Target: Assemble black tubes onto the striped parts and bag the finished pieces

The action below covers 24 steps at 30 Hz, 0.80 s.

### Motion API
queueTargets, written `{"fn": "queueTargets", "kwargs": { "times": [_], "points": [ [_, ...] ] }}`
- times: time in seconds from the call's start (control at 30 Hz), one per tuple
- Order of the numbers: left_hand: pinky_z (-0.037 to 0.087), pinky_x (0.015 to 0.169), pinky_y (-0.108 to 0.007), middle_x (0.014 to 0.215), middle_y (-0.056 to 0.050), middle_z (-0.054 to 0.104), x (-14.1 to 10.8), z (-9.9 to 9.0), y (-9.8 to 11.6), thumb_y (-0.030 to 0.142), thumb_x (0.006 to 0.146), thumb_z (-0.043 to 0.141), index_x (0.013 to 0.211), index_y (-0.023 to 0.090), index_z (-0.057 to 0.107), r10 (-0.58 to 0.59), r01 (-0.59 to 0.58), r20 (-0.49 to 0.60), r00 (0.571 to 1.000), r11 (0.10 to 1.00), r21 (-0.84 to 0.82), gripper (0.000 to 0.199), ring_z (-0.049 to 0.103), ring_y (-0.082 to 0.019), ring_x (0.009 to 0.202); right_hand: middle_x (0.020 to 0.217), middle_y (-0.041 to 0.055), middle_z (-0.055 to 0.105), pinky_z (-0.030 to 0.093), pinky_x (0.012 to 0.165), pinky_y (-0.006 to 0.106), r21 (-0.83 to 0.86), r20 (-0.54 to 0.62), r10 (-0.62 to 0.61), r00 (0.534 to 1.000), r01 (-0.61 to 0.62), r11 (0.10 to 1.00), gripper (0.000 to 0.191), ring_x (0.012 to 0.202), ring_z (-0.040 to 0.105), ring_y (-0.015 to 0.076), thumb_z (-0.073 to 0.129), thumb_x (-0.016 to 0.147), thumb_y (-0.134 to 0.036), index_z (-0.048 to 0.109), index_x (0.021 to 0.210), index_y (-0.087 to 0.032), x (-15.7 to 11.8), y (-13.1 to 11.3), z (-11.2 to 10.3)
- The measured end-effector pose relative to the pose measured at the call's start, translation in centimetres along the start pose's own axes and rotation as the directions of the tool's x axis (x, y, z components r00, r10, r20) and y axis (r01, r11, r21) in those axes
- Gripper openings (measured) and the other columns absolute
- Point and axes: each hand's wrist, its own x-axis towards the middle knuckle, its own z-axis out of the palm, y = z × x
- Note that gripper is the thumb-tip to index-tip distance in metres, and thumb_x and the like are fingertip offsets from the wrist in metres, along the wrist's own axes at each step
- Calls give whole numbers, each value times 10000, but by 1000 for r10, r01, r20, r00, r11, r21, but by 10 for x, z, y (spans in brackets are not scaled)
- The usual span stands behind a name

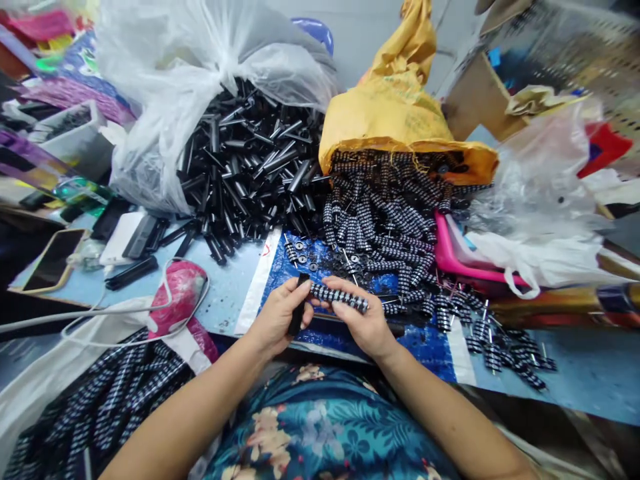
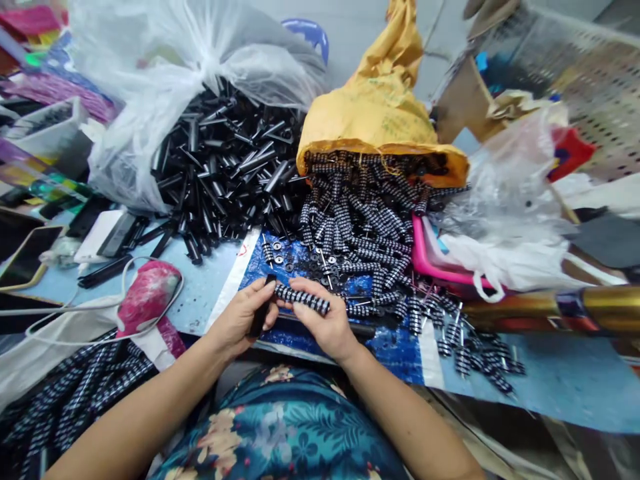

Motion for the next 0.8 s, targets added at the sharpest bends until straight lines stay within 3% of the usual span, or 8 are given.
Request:
{"fn": "queueTargets", "kwargs": {
  "times": [0.1,0.17,0.23,0.3,0.43,0.6,0.73,0.8],
  "points": [
    [291,408,-178,659,30,616,1,-4,1,512,708,814,801,161,578,52,-50,-10,999,993,106,432,456,-42,417,1239,73,696,533,1011,439,-144,82,-28,996,39,989,357,1159,657,250,798,781,-394,738,1109,-268,-9,2,-7],
    [298,425,-183,592,48,561,2,-6,-1,514,745,786,777,164,582,118,-114,-5,993,969,220,406,441,-48,420,1123,61,710,590,792,361,-69,122,113,986,-106,992,370,926,720,201,757,822,-455,688,1128,-259,-13,3,-8],
    [313,444,-190,548,52,529,2,-4,-4,523,794,742,771,165,591,176,-178,37,984,926,334,389,435,-57,425,910,17,703,544,630,286,9,125,243,962,-246,969,356,712,691,146,680,881,-519,619,1099,-244,-14,4,-6],
    [339,455,-198,580,36,564,2,-2,-7,548,830,693,806,165,607,200,-215,80,977,903,372,394,447,-63,429,751,-27,652,500,589,257,74,112,295,949,-304,950,378,617,633,121,650,890,-568,569,1050,-235,-11,4,-1],
    [385,437,-209,715,18,624,0,1,-8,615,835,644,990,179,613,178,-180,34,983,930,320,464,512,-80,434,782,-19,630,465,561,241,239,97,345,934,-358,902,488,594,578,100,609,864,-677,586,1019,-215,0,-1,6],
    [384,406,-215,696,25,619,-4,-2,-11,667,827,619,1045,198,590,143,-121,-39,989,932,343,518,516,-95,400,620,-53,525,346,465,217,176,52,261,964,-266,948,517,462,451,67,605,855,-698,615,898,-184,13,-10,8],
    [380,465,-230,715,3,630,-7,-5,-17,616,879,590,922,197,617,257,-209,-87,962,905,370,422,491,-89,446,562,-80,474,271,407,205,236,-43,245,969,-228,945,526,389,363,57,562,882,-701,630,1022,-199,15,-7,10],
    [400,520,-246,675,5,607,-8,-2,-21,553,883,622,862,200,638,340,-270,-96,935,863,428,353,490,-105,496,593,-64,510,337,433,213,298,-129,233,964,-187,936,493,433,424,71,578,887,-673,648,1027,-205,15,-4,15]
  ]
}}
